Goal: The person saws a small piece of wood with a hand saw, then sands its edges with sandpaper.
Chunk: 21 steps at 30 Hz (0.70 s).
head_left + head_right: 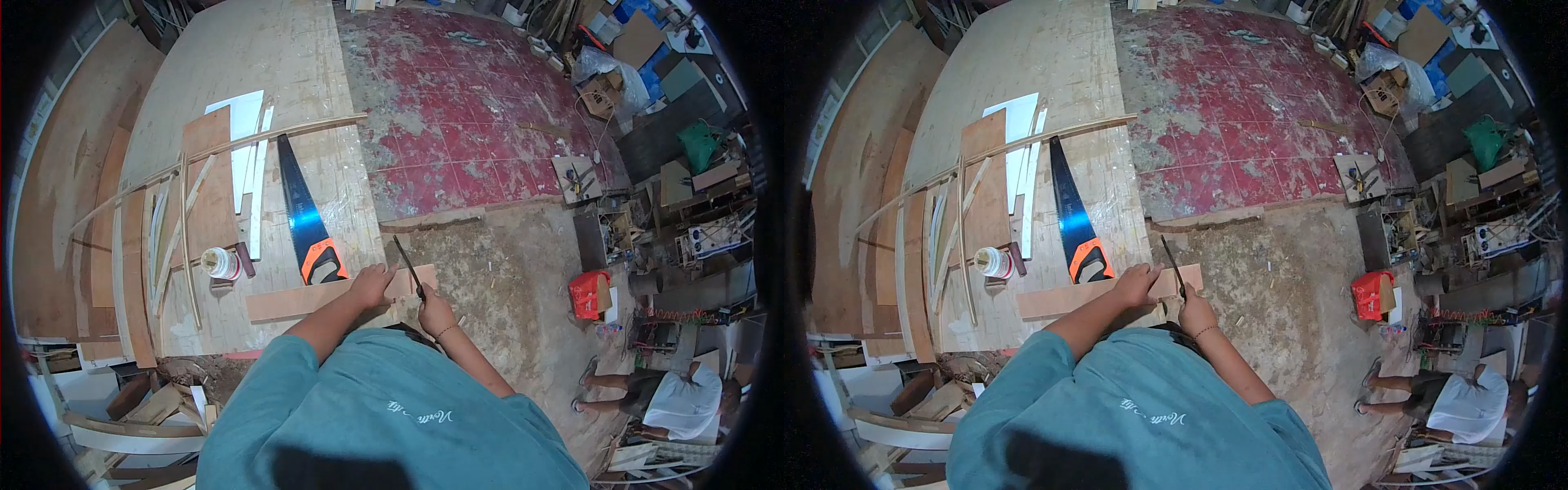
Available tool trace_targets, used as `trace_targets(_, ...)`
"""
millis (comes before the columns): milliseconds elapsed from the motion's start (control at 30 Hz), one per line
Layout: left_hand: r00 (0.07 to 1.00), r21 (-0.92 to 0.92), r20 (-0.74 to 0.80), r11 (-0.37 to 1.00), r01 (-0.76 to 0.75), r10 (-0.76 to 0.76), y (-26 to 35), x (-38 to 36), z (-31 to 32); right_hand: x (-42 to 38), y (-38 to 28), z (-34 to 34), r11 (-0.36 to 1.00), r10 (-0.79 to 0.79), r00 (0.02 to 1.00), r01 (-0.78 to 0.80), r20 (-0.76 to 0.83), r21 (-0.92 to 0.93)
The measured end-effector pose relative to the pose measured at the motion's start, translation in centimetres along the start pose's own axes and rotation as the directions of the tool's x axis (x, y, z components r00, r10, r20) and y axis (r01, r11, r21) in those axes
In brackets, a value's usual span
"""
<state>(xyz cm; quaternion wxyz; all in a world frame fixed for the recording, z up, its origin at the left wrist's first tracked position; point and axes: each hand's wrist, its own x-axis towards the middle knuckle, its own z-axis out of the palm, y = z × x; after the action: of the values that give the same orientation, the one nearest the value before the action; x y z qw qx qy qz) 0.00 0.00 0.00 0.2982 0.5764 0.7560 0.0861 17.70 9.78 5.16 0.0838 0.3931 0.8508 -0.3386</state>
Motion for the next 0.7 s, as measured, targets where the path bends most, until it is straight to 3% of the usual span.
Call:
trace_targets(267,0.986,0.052,-0.162,0.998,0.034,-0.025,0.4,0.1,1.9,1.2,0.6,0.6,0.993,0.001,0.991,0.015,0.13,-0.119)
trace_targets(367,0.988,0.077,-0.141,0.994,0.078,-0.066,0.4,0.0,1.4,1.7,-0.8,0.7,0.991,-0.01,0.988,0.031,0.155,-0.133)
trace_targets(467,0.986,0.067,-0.146,0.993,0.094,-0.083,-0.1,0.1,2.3,1.8,-1.8,0.8,0.979,0.019,0.985,0.017,0.171,-0.204)
trace_targets(600,0.986,0.09,-0.149,0.991,0.094,-0.08,-0.3,0.3,3.2,1.7,-0.8,1.9,0.98,-0.031,0.994,0.05,0.103,-0.19)
trace_targets(700,0.976,0.084,-0.206,0.993,0.084,-0.066,0.3,-0.6,3.7,1.2,-0.3,2.5,0.985,0.016,0.992,0.007,0.126,-0.174)
